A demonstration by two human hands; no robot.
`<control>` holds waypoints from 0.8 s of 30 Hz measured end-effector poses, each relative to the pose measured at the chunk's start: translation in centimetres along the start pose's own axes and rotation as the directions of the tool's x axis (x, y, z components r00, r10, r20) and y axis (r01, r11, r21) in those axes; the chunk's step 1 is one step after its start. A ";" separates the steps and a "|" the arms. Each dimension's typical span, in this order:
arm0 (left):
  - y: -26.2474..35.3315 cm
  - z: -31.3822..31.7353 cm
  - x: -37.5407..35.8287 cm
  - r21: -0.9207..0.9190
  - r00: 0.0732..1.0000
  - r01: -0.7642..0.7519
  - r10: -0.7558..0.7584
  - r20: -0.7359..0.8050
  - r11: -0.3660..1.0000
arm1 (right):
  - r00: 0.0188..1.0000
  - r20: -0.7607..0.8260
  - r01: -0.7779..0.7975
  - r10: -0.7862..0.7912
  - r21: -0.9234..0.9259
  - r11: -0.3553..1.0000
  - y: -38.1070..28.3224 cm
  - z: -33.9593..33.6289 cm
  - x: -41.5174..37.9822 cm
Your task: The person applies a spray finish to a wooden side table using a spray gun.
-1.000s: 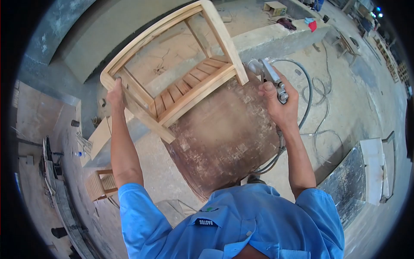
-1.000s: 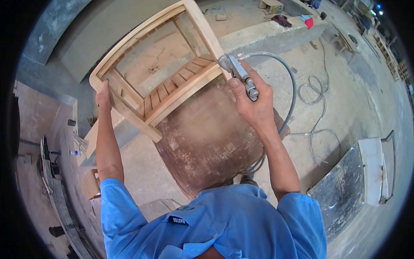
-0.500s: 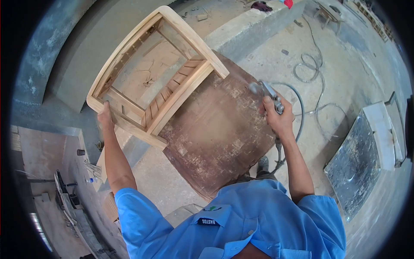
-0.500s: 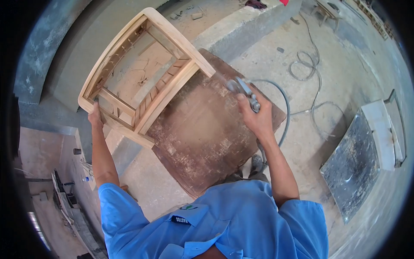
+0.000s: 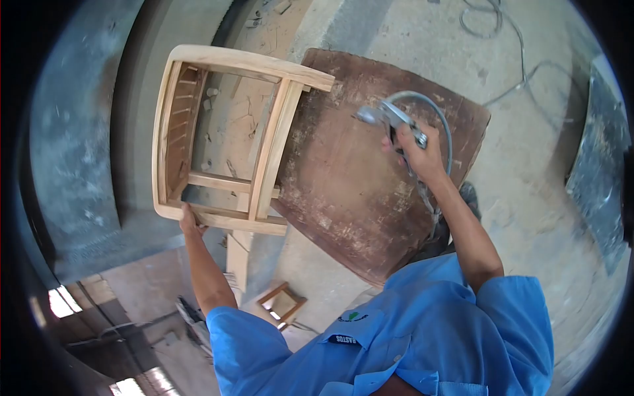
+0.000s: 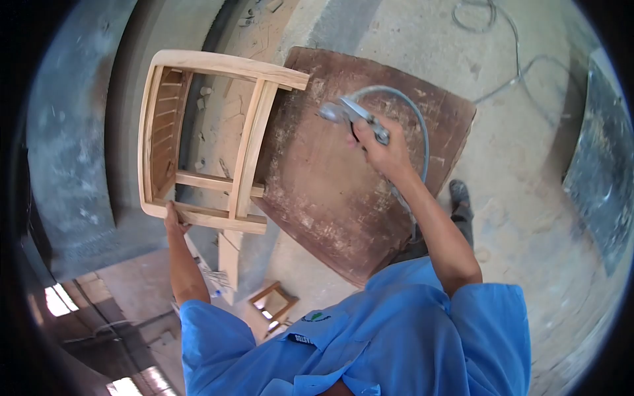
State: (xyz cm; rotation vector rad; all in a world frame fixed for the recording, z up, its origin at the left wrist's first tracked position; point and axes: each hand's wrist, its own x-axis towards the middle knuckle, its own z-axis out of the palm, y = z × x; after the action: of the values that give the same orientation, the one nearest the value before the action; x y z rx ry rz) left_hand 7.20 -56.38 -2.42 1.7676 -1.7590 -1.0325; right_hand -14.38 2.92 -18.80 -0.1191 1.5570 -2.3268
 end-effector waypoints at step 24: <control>0.7 -1.0 1.7 0.106 0.990 0.111 -0.119 0.072 0.988 | 0.972 0.138 0.206 -0.191 -0.102 0.973 3.1 3.5 -2.3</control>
State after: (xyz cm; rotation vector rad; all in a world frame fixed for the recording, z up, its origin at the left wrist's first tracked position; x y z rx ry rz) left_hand 7.36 -58.32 -1.57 1.9362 -1.8035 -1.0894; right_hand -10.59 -0.45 -19.92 -0.4631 1.6823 -2.3222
